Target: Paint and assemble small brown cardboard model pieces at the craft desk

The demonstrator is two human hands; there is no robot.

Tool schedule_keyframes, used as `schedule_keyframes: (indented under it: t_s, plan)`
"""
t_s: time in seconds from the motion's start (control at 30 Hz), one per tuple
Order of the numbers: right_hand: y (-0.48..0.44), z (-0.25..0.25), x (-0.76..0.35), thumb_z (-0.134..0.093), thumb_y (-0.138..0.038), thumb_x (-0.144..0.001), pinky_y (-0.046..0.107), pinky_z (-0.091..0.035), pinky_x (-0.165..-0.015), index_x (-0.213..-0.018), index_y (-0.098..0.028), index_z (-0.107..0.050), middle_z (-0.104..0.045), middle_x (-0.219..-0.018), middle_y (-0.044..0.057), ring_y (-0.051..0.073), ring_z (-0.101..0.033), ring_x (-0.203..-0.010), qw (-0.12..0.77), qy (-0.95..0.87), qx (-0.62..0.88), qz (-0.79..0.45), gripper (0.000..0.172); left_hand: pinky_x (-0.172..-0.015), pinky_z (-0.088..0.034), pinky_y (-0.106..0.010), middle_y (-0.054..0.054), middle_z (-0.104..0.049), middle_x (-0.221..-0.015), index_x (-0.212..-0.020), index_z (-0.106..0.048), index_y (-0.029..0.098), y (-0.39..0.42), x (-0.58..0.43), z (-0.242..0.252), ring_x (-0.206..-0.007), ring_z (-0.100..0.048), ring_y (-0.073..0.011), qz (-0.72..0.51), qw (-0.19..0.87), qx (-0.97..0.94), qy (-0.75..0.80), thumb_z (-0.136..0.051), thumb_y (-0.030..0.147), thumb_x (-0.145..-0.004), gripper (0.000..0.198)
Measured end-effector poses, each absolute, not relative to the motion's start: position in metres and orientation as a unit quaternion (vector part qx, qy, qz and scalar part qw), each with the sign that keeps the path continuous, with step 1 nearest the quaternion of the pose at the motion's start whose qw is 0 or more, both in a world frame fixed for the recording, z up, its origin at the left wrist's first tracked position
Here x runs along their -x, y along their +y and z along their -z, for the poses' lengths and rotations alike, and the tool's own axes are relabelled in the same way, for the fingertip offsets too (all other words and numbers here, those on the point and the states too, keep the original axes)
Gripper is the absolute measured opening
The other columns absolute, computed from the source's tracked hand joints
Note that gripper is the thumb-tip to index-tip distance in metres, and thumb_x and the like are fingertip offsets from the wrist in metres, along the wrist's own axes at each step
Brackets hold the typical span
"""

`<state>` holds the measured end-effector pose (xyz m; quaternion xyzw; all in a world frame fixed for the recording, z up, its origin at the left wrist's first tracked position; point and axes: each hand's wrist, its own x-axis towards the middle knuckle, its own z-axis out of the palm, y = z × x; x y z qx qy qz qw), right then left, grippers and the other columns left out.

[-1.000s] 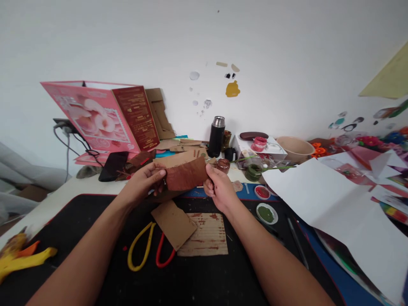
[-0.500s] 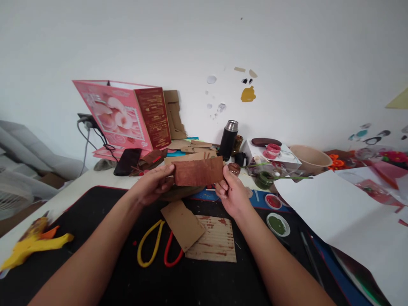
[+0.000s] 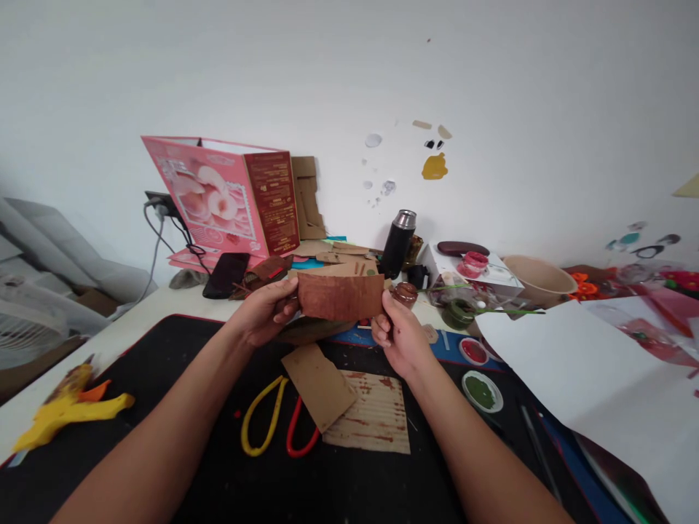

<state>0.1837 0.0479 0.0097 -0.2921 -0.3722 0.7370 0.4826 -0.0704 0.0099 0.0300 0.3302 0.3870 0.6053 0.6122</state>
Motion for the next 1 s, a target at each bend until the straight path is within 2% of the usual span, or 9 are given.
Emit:
schedule_keyframes:
  t_s: [0.27,0.4,0.53,0.63,0.83,1.0]
  plan:
    - [0.045,-0.009,-0.181,-0.096,-0.057,-0.070,0.016,-0.023,-0.038,-0.070,-0.023,-0.043,-0.034,-0.047,-0.013,0.005,-0.031,-0.041,0.466,-0.346,0.242,-0.777,0.063,-0.031,-0.024,-0.009,0.008,-0.046,-0.051,-0.081,-0.061,0.014,0.011,0.074,-0.026,-0.035,-0.032,-0.0018,-0.571,0.657,-0.316,0.376,-0.083,0.025,-0.083,0.025]
    - [0.042,-0.011,-0.181,-0.094,-0.058,-0.071,0.017,-0.022,-0.039,-0.073,-0.023,-0.046,-0.040,-0.049,-0.012,0.006,-0.035,-0.041,0.461,-0.361,0.253,-0.770,0.060,-0.031,-0.023,-0.009,0.008,-0.045,-0.050,-0.080,-0.061,0.014,0.010,0.075,-0.027,-0.036,-0.031,-0.0019,-0.572,0.648,-0.336,0.375,-0.086,0.029,-0.082,0.029]
    - [0.045,-0.011,-0.183,-0.090,-0.066,-0.073,0.018,-0.020,-0.038,-0.072,-0.022,-0.050,-0.047,-0.051,-0.008,0.007,-0.042,-0.041,0.470,-0.403,0.292,-0.729,0.059,-0.030,-0.020,-0.011,0.007,-0.046,-0.046,-0.074,-0.061,0.015,0.009,0.077,-0.029,-0.034,-0.028,-0.0019,-0.584,0.613,-0.355,0.396,-0.093,0.038,-0.073,0.040]
    - [0.046,-0.010,-0.184,-0.087,-0.072,-0.071,0.018,-0.019,-0.036,-0.070,-0.020,-0.053,-0.050,-0.050,-0.007,0.007,-0.042,-0.039,0.465,-0.431,0.314,-0.707,0.061,-0.030,-0.018,-0.012,0.006,-0.046,-0.044,-0.070,-0.061,0.015,0.009,0.079,-0.031,-0.033,-0.027,-0.0022,-0.596,0.580,-0.361,0.421,-0.094,0.044,-0.069,0.044]
    - [0.046,-0.008,-0.185,-0.086,-0.073,-0.071,0.017,-0.018,-0.033,-0.062,-0.020,-0.051,-0.051,-0.048,-0.006,0.005,-0.037,-0.035,0.451,-0.462,0.340,-0.684,0.064,-0.036,-0.023,-0.015,0.002,-0.047,-0.043,-0.053,-0.053,0.016,0.006,0.084,-0.037,-0.035,-0.034,-0.0037,-0.606,0.491,-0.424,0.461,-0.085,0.046,-0.079,0.051]
    - [0.046,-0.012,-0.185,-0.084,-0.075,-0.072,0.017,-0.019,-0.031,-0.066,-0.020,-0.053,-0.053,-0.049,-0.005,0.005,-0.039,-0.034,0.458,-0.456,0.343,-0.681,0.063,-0.037,-0.025,-0.018,0.001,-0.045,-0.043,-0.050,-0.052,0.017,0.005,0.085,-0.039,-0.036,-0.032,-0.0052,-0.589,0.472,-0.443,0.483,-0.079,0.046,-0.083,0.052]
